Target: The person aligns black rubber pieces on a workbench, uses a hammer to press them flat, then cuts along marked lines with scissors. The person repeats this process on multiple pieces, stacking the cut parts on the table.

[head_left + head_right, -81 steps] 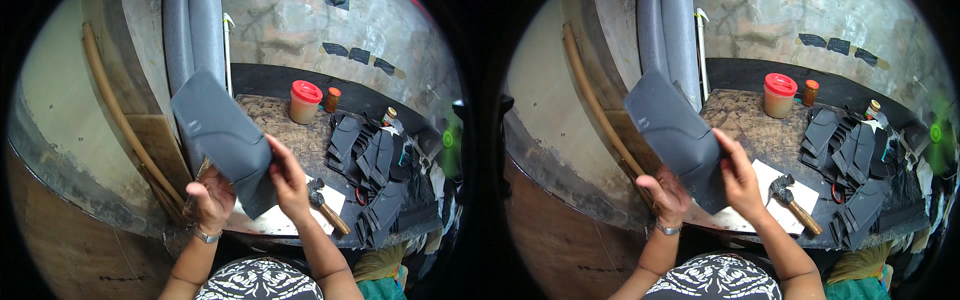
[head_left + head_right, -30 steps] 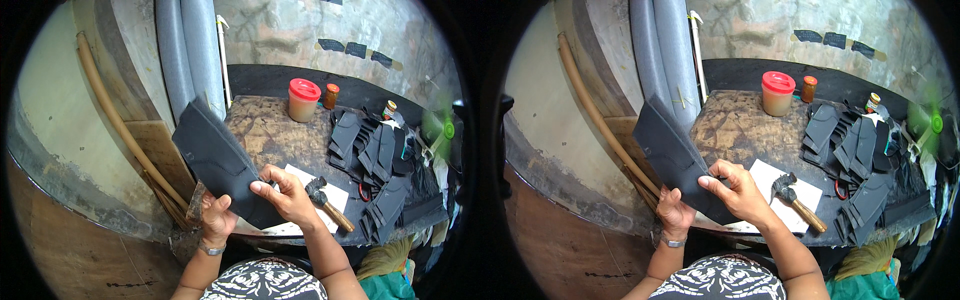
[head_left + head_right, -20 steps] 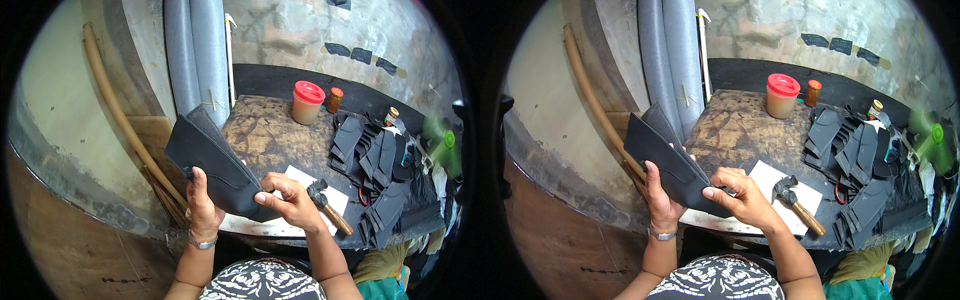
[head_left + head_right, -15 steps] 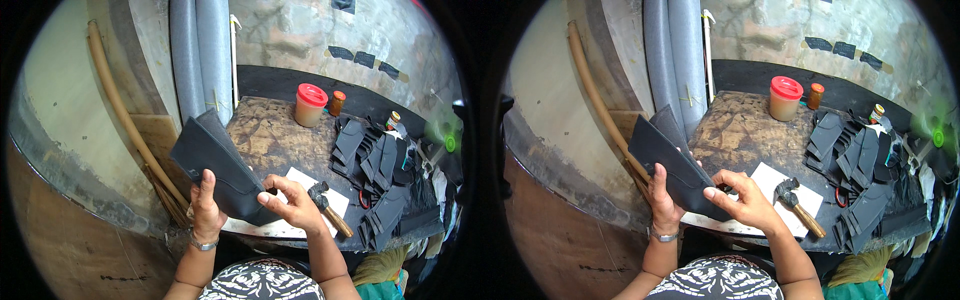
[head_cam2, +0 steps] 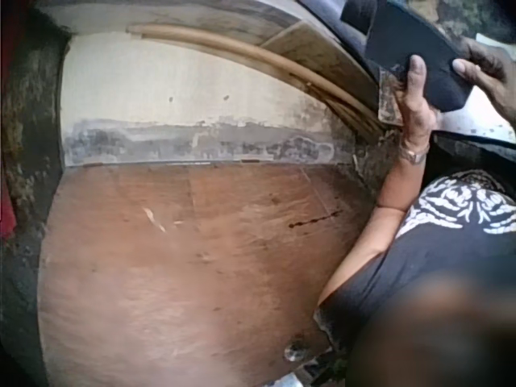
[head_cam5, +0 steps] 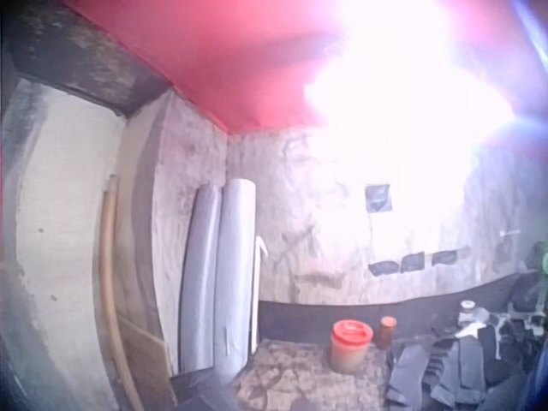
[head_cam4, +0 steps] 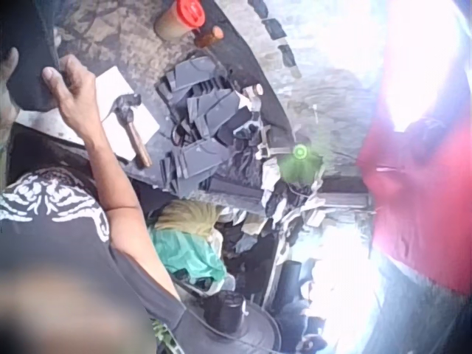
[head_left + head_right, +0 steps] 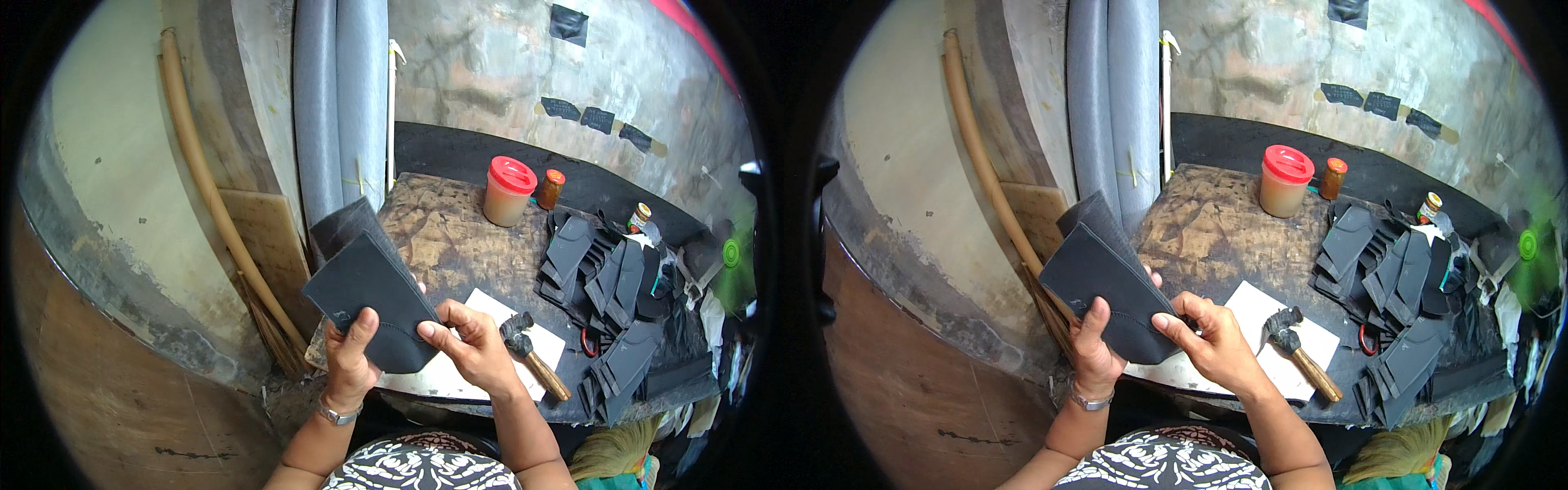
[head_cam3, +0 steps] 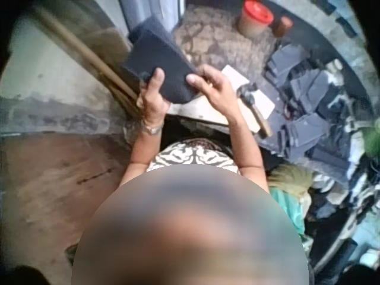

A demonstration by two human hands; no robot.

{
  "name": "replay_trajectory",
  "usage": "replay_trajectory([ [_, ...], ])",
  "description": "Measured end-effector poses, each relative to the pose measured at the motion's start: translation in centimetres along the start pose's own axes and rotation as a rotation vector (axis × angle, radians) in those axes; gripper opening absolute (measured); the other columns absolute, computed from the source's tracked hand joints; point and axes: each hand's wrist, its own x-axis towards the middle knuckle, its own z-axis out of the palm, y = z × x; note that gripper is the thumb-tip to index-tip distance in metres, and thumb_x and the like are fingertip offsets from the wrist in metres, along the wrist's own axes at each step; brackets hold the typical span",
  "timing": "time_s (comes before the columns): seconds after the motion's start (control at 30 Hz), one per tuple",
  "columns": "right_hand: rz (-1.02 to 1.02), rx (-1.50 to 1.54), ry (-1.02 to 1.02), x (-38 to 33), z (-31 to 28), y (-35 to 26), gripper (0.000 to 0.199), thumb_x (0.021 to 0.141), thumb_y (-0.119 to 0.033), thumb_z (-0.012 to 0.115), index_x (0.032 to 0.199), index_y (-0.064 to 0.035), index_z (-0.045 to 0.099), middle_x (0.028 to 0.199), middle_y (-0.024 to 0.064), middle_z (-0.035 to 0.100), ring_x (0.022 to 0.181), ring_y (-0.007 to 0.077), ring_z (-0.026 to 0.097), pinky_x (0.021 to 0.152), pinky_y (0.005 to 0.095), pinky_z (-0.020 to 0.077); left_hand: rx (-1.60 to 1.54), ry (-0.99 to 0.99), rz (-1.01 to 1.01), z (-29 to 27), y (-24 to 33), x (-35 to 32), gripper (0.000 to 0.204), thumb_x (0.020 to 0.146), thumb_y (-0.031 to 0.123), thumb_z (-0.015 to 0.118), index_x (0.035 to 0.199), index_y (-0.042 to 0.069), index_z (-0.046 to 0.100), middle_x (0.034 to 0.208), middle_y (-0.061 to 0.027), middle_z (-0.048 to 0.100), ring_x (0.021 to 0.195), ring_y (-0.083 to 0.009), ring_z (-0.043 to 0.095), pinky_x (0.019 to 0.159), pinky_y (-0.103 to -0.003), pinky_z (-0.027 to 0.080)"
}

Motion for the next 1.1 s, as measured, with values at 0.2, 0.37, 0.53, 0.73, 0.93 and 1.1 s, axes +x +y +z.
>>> replay_trajectory([
  [0.2,-0.022,-0.010,-0.048,-0.1,-0.3,0.0,0.025,0.094,-0.025,0.069,0.085,-0.0024,0.063,0.071,0.0033,0.059,0.068,0.0111,0.049,0.063,0.0287,0.0407,0.030,0.047,0.006,-0.3,1.3,0.7,0.048,0.097,0.030,0.061,0.132,-0.001,0.053,0.125,-0.0215,0.061,0.112,-0.0328,0.063,0.094,-0.045,0.054],
  [0.37,0.014,0.153,-0.021,-0.3,0.2,-1.2,0.022,0.095,-0.021,0.068,0.087,-0.0012,0.064,0.074,-0.0026,0.060,0.070,0.0040,0.049,0.062,0.0228,0.0414,0.038,0.025,0.024,-0.4,1.0,0.2,0.043,0.096,0.024,0.062,0.130,-0.001,0.055,0.124,-0.0222,0.062,0.111,-0.0325,0.063,0.094,-0.045,0.054],
  [0.53,0.062,0.226,-0.019,-0.5,0.6,-1.3,0.017,0.094,-0.016,0.068,0.089,-0.0005,0.063,0.076,-0.0040,0.059,0.070,0.0030,0.050,0.062,0.0202,0.0409,0.098,0.001,0.053,-0.4,0.9,0.4,0.048,0.094,0.015,0.064,0.138,0.003,0.049,0.124,-0.0224,0.061,0.111,-0.0320,0.063,0.096,-0.045,0.053],
  [0.73,0.088,0.106,-0.003,-1.2,-0.2,-1.3,0.018,0.094,-0.015,0.069,0.084,-0.0009,0.063,0.074,-0.0047,0.058,0.069,0.0025,0.049,0.061,0.0192,0.0393,0.076,0.013,0.125,0.7,2.3,1.4,0.094,0.082,0.001,0.070,0.157,0.013,0.014,0.114,-0.0191,0.064,0.106,-0.0312,0.065,0.090,-0.046,0.057],
  [0.93,0.142,-0.040,-0.007,-1.2,-0.7,-2.2,0.023,0.093,-0.022,0.070,0.085,-0.0012,0.063,0.062,-0.0015,0.053,0.061,0.0040,0.045,0.053,0.0243,0.0381,0.312,-0.080,0.031,0.1,6.1,4.2,0.081,0.075,-0.001,0.076,0.145,0.001,0.038,0.120,-0.0136,0.064,0.104,-0.0180,0.064,0.094,-0.033,0.051],
  [1.1,-0.033,-0.369,-0.072,-0.9,-1.6,-2.7,0.020,0.092,-0.020,0.069,0.088,-0.0032,0.061,0.060,0.0083,0.050,0.055,0.0195,0.051,0.052,0.0317,0.0399,0.559,-0.296,-0.180,-2.4,9.2,5.6,0.019,0.074,-0.005,0.077,0.092,-0.001,0.071,0.094,-0.0109,0.074,0.084,-0.0147,0.069,0.077,-0.026,0.055],
])
